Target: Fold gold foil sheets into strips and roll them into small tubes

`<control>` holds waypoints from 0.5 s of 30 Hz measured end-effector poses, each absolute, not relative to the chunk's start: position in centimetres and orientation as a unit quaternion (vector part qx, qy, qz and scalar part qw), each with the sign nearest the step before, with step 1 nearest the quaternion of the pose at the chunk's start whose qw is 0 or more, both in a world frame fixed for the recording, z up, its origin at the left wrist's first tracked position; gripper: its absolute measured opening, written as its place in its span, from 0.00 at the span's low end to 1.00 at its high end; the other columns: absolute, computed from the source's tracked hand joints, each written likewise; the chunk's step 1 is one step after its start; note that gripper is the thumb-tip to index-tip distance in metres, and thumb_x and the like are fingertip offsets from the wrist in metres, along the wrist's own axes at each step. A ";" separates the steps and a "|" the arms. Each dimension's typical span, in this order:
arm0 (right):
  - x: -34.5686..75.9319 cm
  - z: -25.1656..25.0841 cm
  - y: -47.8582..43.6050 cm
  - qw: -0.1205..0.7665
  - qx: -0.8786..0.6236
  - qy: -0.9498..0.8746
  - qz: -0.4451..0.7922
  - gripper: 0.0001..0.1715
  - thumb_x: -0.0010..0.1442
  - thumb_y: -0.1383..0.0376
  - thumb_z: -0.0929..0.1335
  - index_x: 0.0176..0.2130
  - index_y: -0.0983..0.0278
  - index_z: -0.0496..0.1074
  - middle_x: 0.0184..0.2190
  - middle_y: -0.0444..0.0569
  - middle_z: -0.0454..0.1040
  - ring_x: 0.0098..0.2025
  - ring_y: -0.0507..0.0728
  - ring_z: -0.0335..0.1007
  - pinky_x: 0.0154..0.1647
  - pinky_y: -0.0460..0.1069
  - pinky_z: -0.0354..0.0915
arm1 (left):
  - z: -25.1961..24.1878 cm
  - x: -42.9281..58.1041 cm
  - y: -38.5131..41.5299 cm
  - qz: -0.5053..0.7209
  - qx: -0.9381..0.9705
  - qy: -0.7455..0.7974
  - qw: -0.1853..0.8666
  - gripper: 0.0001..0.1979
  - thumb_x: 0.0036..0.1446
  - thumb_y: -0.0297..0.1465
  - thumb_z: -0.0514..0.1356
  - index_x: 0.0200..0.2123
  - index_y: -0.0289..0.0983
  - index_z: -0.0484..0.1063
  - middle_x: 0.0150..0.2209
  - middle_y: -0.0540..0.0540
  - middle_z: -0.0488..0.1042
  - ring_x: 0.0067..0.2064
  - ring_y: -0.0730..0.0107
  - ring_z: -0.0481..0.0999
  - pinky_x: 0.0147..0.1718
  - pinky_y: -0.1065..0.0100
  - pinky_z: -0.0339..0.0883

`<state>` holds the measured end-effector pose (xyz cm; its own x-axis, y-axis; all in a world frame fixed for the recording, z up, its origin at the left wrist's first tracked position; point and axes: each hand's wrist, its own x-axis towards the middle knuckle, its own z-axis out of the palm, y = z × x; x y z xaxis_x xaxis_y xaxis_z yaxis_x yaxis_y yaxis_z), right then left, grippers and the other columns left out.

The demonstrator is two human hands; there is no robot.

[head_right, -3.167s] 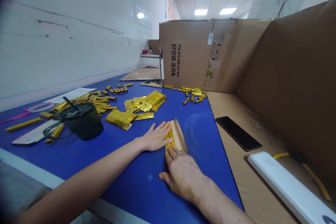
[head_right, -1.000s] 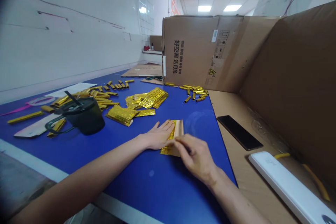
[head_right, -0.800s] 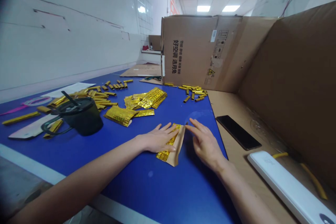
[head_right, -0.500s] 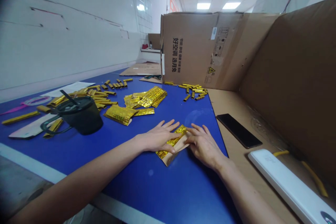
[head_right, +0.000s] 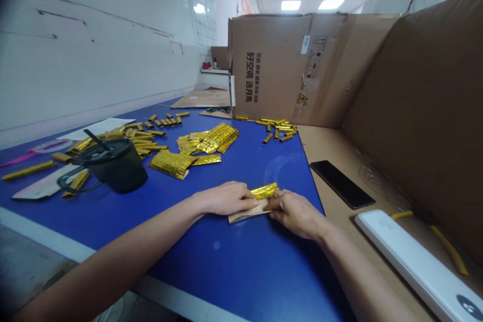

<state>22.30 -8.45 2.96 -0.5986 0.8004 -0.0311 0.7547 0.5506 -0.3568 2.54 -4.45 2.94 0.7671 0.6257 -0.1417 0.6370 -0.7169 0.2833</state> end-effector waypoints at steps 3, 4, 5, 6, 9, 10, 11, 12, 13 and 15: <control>22.7 2.9 -8.0 0.110 -0.443 -0.855 0.246 0.10 0.51 0.67 0.63 0.33 0.60 0.72 0.32 0.44 0.72 0.37 0.54 0.64 0.40 0.47 0.57 | 2.8 2.8 -4.8 -0.025 0.907 0.375 0.190 0.34 0.47 0.57 0.39 0.29 0.36 0.71 0.23 0.47 0.69 0.25 0.69 0.68 0.23 0.71 0.54; 22.9 2.8 -7.8 0.125 -0.449 -0.840 0.277 0.10 0.51 0.66 0.63 0.32 0.61 0.72 0.31 0.44 0.72 0.36 0.54 0.64 0.39 0.47 0.58 | 2.8 2.8 -4.9 -0.023 0.904 0.383 0.187 0.34 0.45 0.58 0.40 0.30 0.36 0.71 0.24 0.46 0.70 0.25 0.68 0.68 0.22 0.71 0.54; 23.2 2.6 -7.6 0.140 -0.459 -0.822 0.307 0.09 0.51 0.65 0.63 0.31 0.63 0.72 0.29 0.44 0.72 0.34 0.53 0.65 0.37 0.47 0.58 | 2.8 2.9 -5.0 -0.017 0.904 0.388 0.180 0.34 0.45 0.58 0.41 0.31 0.36 0.71 0.25 0.45 0.70 0.25 0.68 0.68 0.22 0.71 0.54; 23.5 2.4 -7.4 0.153 -0.471 -0.802 0.335 0.09 0.50 0.63 0.63 0.30 0.64 0.72 0.28 0.44 0.71 0.31 0.53 0.64 0.34 0.47 0.58 | 2.9 3.0 -5.2 -0.011 0.904 0.390 0.172 0.32 0.47 0.56 0.42 0.32 0.36 0.71 0.27 0.44 0.71 0.27 0.67 0.69 0.23 0.71 0.55; 24.3 1.6 -6.8 0.192 -0.505 -0.743 0.394 0.12 0.48 0.60 0.64 0.28 0.66 0.70 0.23 0.43 0.68 0.25 0.51 0.60 0.29 0.47 0.56 | 3.1 3.2 -5.3 -0.010 0.907 0.391 0.156 0.27 0.54 0.46 0.39 0.32 0.34 0.71 0.29 0.42 0.72 0.29 0.66 0.70 0.24 0.70 0.56; 24.5 1.4 -6.6 0.206 -0.514 -0.727 0.405 0.12 0.47 0.59 0.65 0.27 0.67 0.69 0.21 0.42 0.67 0.24 0.50 0.59 0.28 0.46 0.56 | 3.1 3.2 -5.3 -0.015 0.909 0.386 0.157 0.25 0.56 0.43 0.39 0.31 0.34 0.71 0.29 0.42 0.72 0.30 0.66 0.71 0.25 0.70 0.56; 24.6 1.3 -6.5 0.220 -0.524 -0.712 0.412 0.13 0.47 0.58 0.65 0.26 0.67 0.69 0.21 0.42 0.65 0.23 0.49 0.57 0.28 0.46 0.55 | 3.0 3.3 -5.2 -0.018 0.912 0.379 0.158 0.23 0.56 0.40 0.40 0.31 0.34 0.71 0.29 0.42 0.72 0.30 0.66 0.71 0.25 0.70 0.56; 24.6 1.3 -6.5 0.233 -0.533 -0.700 0.414 0.13 0.46 0.58 0.66 0.25 0.67 0.68 0.20 0.41 0.64 0.23 0.49 0.56 0.27 0.46 0.54 | 2.9 3.3 -5.1 -0.018 0.915 0.372 0.159 0.21 0.55 0.39 0.41 0.31 0.34 0.70 0.29 0.42 0.72 0.30 0.66 0.71 0.25 0.71 0.56; 24.6 1.3 -6.4 0.245 -0.541 -0.689 0.414 0.13 0.45 0.58 0.66 0.24 0.67 0.68 0.20 0.41 0.64 0.23 0.48 0.55 0.27 0.46 0.54 | 2.8 3.2 -5.0 -0.014 0.917 0.365 0.156 0.19 0.54 0.37 0.43 0.32 0.35 0.70 0.30 0.43 0.73 0.31 0.66 0.71 0.25 0.71 0.56; 24.4 1.4 -6.5 0.263 -0.552 -0.675 0.412 0.13 0.44 0.58 0.67 0.23 0.66 0.67 0.19 0.41 0.63 0.23 0.48 0.55 0.26 0.46 0.54 | 2.3 3.2 -4.8 -0.005 0.921 0.362 0.145 0.16 0.53 0.36 0.46 0.33 0.36 0.70 0.31 0.43 0.73 0.32 0.65 0.71 0.25 0.71 0.56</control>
